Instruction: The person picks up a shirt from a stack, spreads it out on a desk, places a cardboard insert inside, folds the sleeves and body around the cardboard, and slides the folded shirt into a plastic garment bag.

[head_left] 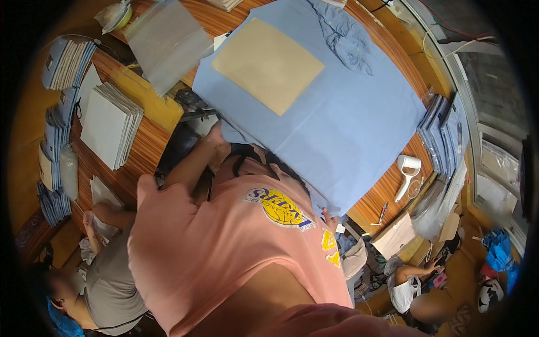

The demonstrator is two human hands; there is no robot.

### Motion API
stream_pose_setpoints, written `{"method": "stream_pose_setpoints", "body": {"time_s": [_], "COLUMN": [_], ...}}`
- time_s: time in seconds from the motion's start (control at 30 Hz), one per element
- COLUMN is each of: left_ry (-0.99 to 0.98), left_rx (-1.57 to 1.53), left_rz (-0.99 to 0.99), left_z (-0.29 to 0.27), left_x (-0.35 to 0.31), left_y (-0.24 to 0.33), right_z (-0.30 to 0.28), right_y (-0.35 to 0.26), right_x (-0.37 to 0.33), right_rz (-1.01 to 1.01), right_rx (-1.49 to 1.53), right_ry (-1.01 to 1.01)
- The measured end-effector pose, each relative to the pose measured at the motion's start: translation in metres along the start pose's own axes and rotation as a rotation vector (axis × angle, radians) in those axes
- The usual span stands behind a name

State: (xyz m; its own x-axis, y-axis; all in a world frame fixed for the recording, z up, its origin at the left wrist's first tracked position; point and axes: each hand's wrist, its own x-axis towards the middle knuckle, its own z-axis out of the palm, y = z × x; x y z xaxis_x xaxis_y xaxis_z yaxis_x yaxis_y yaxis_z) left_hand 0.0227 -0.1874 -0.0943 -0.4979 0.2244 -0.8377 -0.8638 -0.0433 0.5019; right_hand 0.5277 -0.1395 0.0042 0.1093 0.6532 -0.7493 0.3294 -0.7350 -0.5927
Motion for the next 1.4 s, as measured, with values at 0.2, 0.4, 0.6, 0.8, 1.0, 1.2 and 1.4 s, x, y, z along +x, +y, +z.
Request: {"method": "stream_pose_setpoints", "body": {"time_s": [0.2,0.4,0.6,0.8,1.0,1.2,1.4], "left_ry": [-0.095,-0.622,-0.989,-1.32,-1.328,-1.236,-1.211], "left_rx": [0.121,0.27,1.194,1.726,1.638,1.512,1.404], "left_rz": [0.525,0.62,1.479,1.587,1.407,1.672,1.803], "left_z": [0.069,0.2,0.267,0.315,0.324,0.316,0.305], "left_x": [-0.111,-0.13,-0.061,-0.052,-0.051,-0.039,-0.031], "left_y": [0.085,0.122,0.093,0.074,0.074,0.062,0.058], "right_z": [0.0,0.007,-0.001,0.001,-0.036,-0.028,0.024], "right_y": [-0.087,-0.186,-0.199,-0.235,-0.237,-0.229,-0.23], "right_x": [-0.05,0.022,0.08,0.053,0.105,0.133,0.108], "right_rz": [-0.199,-0.375,-0.271,-0.376,-0.601,-0.62,-0.661], "right_rx": [0.533,0.634,0.538,0.31,-0.506,-0.436,-0.601], "right_ry": [0.064,0.152,0.044,0.108,0.626,0.725,0.908]}}
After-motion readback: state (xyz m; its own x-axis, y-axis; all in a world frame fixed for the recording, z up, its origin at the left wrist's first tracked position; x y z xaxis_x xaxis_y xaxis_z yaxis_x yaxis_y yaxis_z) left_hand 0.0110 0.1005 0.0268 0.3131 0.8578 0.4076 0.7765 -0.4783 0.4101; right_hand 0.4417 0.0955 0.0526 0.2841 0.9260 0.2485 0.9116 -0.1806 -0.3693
